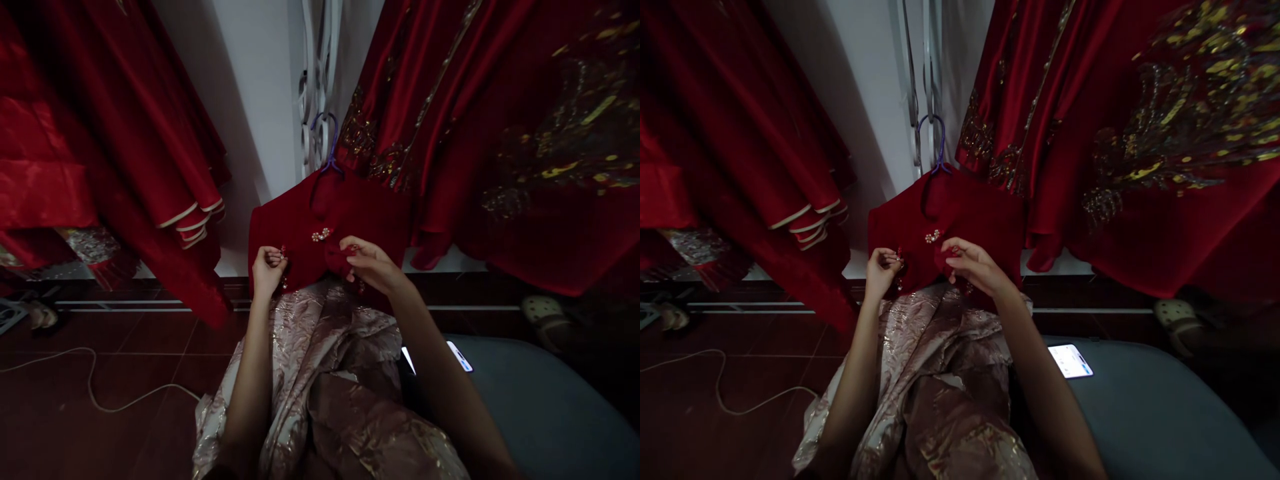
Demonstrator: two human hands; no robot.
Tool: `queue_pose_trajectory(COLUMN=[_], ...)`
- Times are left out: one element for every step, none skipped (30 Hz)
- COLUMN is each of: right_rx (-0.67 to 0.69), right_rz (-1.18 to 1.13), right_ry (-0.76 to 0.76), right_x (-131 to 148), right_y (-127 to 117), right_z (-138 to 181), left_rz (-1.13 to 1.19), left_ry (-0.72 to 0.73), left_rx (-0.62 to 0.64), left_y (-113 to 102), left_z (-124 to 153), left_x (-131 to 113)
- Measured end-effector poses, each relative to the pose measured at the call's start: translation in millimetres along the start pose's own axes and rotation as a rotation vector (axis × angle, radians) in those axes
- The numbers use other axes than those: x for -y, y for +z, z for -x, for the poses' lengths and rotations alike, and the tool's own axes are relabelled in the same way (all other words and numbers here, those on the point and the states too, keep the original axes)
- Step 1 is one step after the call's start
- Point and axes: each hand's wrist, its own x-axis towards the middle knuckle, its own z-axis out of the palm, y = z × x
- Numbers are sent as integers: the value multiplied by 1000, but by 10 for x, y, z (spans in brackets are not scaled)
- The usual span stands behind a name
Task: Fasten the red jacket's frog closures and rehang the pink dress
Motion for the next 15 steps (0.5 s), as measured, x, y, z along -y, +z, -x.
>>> queue_pose_trajectory(right_rx=[2,10,19,27,35,41,47,47,30,-1,-38,-73,-98,-111,-110], right_rz=[-17,-16,0,26,61,101,146,197,249,300,349,395,437,473,503], right_ry=[-6,-13,-21,-29,-36,-45,-56,-68,-88,-115,-144,-175,-202,-225,-242], right_x=[-7,-11,-17,-28,-48,-78,-120,-172,-232,-296,-361,-421,-474,-518,-552], right_y=[26,54,84,116,148,181,214,247,279,311,343,372,398,420,437], right_z=[-10,-21,-34,-51,-75,-106,-148,-199,-258,-324,-391,-457,-516,-564,-601], left_rz=[6,3,-2,-2,12,42,83,127,164,190,205,212,217,221,223], left_ry=[11,16,14,7,-2,-10,-16,-23,-31,-43,-57,-71,-85,-94,-100], left_rx=[21,42,59,74,86,97,105,115,124,131,136,137,135,131,124], left_y=[12,21,27,32,37,42,48,56,63,70,74,77,78,77,74], left_z=[4,9,13,16,18,19,19,19,19,20,22,25,28,31,34], left_x=[11,13,9,-2,-17,-37,-61,-86,-111,-134,-155,-171,-183,-189,-190])
